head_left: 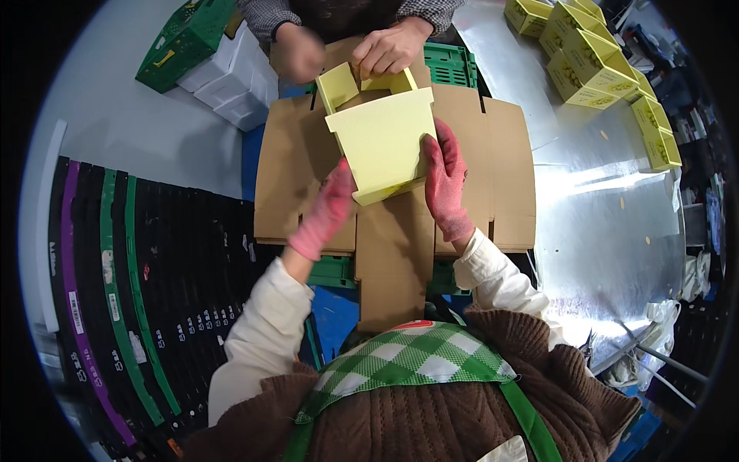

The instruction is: The person folds flat cardboard pieces into rectangular boxes by hand, aligning edges and tucking flaps to form the structure. Completed boxes are handed off to a coworker across the table.

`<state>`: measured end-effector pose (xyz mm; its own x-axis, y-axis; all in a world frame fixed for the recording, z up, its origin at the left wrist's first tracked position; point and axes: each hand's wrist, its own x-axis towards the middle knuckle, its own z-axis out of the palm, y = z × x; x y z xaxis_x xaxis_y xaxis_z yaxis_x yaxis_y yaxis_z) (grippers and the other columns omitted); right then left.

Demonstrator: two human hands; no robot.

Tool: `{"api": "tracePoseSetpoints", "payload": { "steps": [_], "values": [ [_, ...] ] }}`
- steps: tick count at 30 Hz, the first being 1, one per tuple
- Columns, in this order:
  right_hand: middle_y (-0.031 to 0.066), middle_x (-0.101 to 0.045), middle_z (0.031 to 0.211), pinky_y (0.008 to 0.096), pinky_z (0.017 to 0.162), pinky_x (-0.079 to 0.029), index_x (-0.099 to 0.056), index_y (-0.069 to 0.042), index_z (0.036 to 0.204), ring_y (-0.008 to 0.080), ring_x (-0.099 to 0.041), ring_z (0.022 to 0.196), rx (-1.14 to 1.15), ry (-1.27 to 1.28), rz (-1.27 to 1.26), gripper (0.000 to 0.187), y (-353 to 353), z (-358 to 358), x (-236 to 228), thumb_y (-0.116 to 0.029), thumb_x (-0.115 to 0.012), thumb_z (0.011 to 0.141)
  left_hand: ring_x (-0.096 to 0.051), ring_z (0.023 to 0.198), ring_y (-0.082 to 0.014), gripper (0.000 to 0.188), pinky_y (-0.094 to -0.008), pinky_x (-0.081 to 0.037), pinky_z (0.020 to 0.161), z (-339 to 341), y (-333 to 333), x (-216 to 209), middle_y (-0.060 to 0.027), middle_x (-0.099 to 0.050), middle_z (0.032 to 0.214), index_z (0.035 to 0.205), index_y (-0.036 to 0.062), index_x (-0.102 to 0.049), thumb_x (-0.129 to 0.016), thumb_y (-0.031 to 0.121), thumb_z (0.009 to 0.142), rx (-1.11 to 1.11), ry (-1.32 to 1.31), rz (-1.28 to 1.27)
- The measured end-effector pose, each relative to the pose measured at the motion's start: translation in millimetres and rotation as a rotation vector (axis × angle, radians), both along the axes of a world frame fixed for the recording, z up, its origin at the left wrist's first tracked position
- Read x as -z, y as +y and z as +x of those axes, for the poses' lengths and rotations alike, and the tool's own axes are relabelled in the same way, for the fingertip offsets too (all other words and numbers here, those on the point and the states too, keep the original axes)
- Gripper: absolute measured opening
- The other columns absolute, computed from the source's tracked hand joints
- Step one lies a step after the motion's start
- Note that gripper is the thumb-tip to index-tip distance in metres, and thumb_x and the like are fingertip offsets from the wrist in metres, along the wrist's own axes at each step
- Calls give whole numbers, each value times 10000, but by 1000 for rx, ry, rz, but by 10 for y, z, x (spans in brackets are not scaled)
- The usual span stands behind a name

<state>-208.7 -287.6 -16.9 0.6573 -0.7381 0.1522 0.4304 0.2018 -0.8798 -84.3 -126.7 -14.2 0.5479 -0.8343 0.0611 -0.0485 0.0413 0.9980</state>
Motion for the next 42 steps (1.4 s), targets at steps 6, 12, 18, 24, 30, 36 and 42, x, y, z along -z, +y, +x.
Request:
{"api": "tracePoseSetpoints", "payload": {
  "steps": [6, 12, 18, 24, 30, 36, 42],
  "values": [
    [235, -392, 1401, 505, 1098, -248, -333, -50, 1431, 409, -348, 1316, 255, 294, -1270, 659, -332, -145, -136, -264, -628, 882, -568, 1032, -375, 610, -403, -471, 855, -569, -368, -59, -193, -450, 1355, 1353, 40, -444, -695, 117, 802, -739, -940, -11],
    [94, -448, 1402, 511, 1126, -263, -436, -108, 1364, 290, -410, 1300, -373, 429, -1815, 870, -685, -173, -524, -311, -802, 602, -532, 1141, -328, 414, -444, -380, 985, -497, -278, -171, -109, -563, 1264, 1178, 53, -619, -684, 234, 812, -453, -1104, 334],
    [53, -636, 1036, 451, 1122, -304, -601, -101, 1049, 229, -590, 1029, -513, 278, -1842, 452, -764, -119, -381, -284, -739, 660, -576, 1077, -305, 556, -457, -324, 1037, -382, -332, -595, -76, -642, 1088, 1091, 78, -652, -622, 542, 786, 190, -1575, 824],
    [40, -629, 787, 397, 943, -419, -589, -106, 826, 229, -607, 852, -636, 204, -1720, 215, -554, -93, -512, -264, -679, 711, -622, 587, -89, 402, -260, -427, 451, -138, -830, -961, -43, -654, 728, 1037, 70, -623, -680, 398, 812, 700, -587, 839],
    [65, -585, 1151, 560, 1078, -311, -580, -101, 1117, 195, -585, 1071, -117, 238, -1370, 507, -223, -586, -111, -201, -754, 651, -474, 532, 13, 235, -137, -321, 391, -166, -616, -98, 43, -593, 807, 1137, 97, -590, -556, 150, 911, 1063, 256, 513],
    [224, -450, 1302, 551, 1005, -371, -463, 1, 1253, 426, -461, 1190, 95, 425, -965, 807, -100, -689, 171, -278, -835, 594, -534, 554, -28, 438, -121, -403, 406, -214, -805, -256, -105, -625, 1037, 1382, 187, -338, -432, 96, 963, 924, 718, 875],
    [245, -404, 1335, 471, 995, -418, -262, 19, 1424, 436, -442, 1200, -322, 526, -738, 1051, -216, -607, 273, -223, -839, 580, -523, 575, -19, 464, -138, -379, 449, -132, -1040, -492, -85, -646, 972, 1294, 127, -464, -564, 41, 849, 1105, 500, 1041]
  ]
}}
